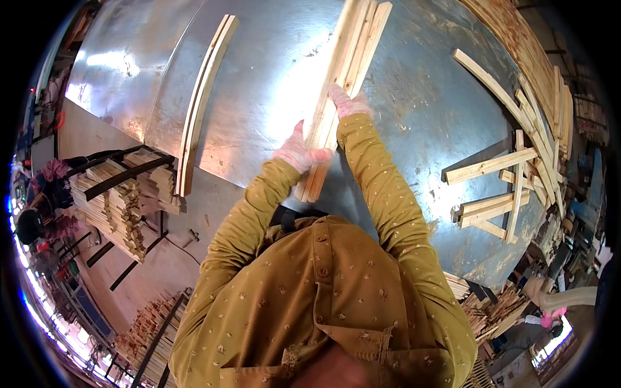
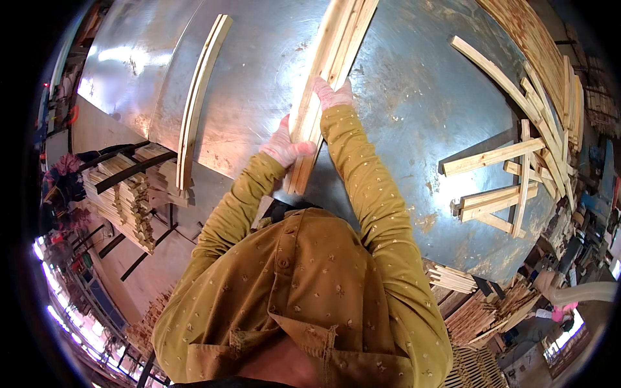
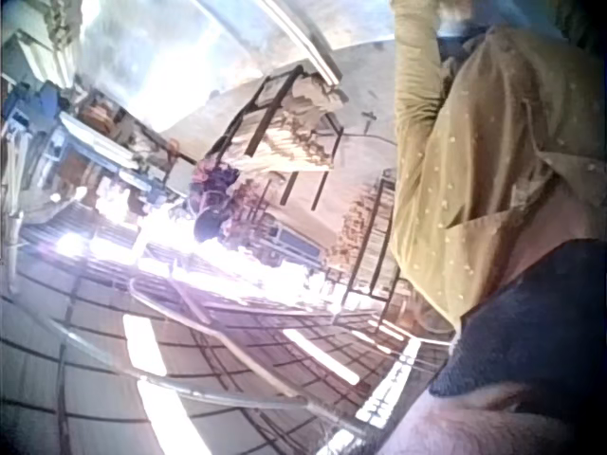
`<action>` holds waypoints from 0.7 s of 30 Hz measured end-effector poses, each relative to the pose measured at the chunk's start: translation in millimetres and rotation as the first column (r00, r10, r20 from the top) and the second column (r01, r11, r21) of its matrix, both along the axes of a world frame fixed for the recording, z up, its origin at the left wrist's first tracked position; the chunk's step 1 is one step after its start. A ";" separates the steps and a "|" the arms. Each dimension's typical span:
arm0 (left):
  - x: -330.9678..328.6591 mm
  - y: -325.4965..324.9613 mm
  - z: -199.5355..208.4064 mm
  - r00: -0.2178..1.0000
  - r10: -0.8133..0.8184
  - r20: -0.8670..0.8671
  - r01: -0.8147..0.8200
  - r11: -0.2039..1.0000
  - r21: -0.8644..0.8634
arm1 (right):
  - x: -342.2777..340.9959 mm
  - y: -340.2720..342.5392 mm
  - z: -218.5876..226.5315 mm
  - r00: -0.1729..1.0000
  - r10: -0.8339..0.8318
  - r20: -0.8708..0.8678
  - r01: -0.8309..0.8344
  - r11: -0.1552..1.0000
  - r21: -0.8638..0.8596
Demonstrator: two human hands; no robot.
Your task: The person sorts thin wooden strips on a metal table, picking them up from a pile, aligning them, and stacking them into neat bundles. The person repeatedly gathers strips, checks their alignment, and places them into organized stacks.
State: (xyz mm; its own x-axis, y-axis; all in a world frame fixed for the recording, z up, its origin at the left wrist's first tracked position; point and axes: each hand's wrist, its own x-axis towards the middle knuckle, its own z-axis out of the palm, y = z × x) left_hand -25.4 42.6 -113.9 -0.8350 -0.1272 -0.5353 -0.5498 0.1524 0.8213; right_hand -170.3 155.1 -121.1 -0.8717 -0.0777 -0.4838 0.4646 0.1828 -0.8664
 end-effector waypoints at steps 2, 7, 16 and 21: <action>5.1 -11.8 -11.9 0.986 0.117 -0.117 -0.068 0.931 0.360 | -5.4 -3.7 -21.9 0.998 0.024 -0.055 -0.015 0.986 0.165; 29.4 -64.4 -30.5 0.998 0.063 0.022 -0.066 0.979 0.190 | -17.7 -22.1 42.1 0.958 0.187 0.216 -0.261 0.878 0.400; -10.0 12.0 70.9 0.965 -0.146 0.218 0.249 0.768 -0.590 | -41.8 -17.8 16.2 0.718 0.614 0.328 -0.686 0.545 0.483; 15.0 25.7 17.5 0.988 0.130 0.081 -0.027 0.668 -0.744 | -61.3 8.6 92.1 0.267 0.840 0.472 -0.883 0.017 0.468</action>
